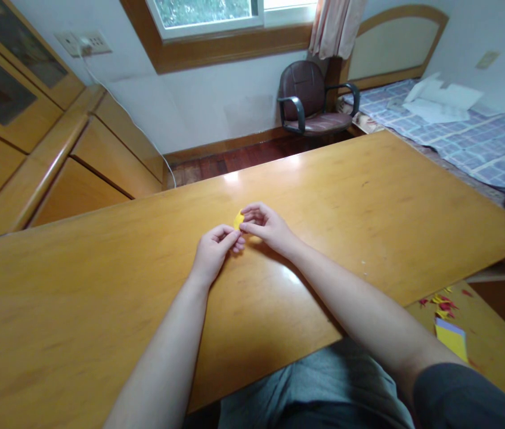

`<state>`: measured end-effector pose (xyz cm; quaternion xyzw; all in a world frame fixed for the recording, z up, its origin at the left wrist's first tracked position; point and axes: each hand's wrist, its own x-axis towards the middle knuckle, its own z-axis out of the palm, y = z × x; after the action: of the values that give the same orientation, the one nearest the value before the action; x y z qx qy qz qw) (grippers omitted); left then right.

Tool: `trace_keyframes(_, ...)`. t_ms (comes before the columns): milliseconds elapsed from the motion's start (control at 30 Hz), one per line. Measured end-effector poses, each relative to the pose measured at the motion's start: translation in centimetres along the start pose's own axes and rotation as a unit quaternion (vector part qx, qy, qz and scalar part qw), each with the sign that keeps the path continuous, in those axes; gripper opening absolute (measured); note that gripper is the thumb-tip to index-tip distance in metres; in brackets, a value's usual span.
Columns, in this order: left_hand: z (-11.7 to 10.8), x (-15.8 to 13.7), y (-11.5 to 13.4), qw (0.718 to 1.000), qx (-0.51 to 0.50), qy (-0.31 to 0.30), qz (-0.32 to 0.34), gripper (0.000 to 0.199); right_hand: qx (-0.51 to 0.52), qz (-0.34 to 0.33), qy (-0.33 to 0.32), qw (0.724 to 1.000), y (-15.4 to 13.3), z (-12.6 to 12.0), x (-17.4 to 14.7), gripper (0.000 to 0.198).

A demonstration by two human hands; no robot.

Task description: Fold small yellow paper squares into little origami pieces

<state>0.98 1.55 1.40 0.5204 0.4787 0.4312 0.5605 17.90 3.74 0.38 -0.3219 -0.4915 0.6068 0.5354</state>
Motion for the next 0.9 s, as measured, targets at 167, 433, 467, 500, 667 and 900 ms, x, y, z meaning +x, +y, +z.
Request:
trace_keyframes(167, 0.07, -0.03, -0.11, 1.000, 0.005, 0.003, 0.006, 0.027, 0.024, 0.016, 0.005, 1.000, 0.02, -0.04, 0.03, 0.053)
trace_keyframes(433, 0.25, -0.09, 0.17, 1.000, 0.020, 0.000, 0.011, 0.030, 0.026, 0.020, 0.010, 0.999, -0.04, -0.06, 0.04, 0.049)
trace_keyframes(467, 0.26, -0.11, 0.18, 1.000, 0.019, 0.000, 0.010, 0.030, 0.025, 0.020, 0.013, 0.999, -0.04, -0.05, 0.03, 0.049)
trace_keyframes(500, 0.28, -0.12, 0.19, 1.000, 0.018, -0.001, 0.010, 0.029, 0.024, 0.020, 0.015, 0.999, -0.05, -0.04, 0.03, 0.048)
trace_keyframes(667, 0.36, -0.15, 0.23, 1.000, 0.016, -0.004, 0.006, 0.030, 0.024, 0.019, 0.021, 0.999, -0.25, 0.01, -0.02, 0.045)
trace_keyframes(900, 0.33, -0.11, 0.32, 1.000, 0.024, -0.013, 0.009, 0.030, 0.023, 0.018, 0.014, 0.999, -0.51, 0.12, -0.14, 0.046)
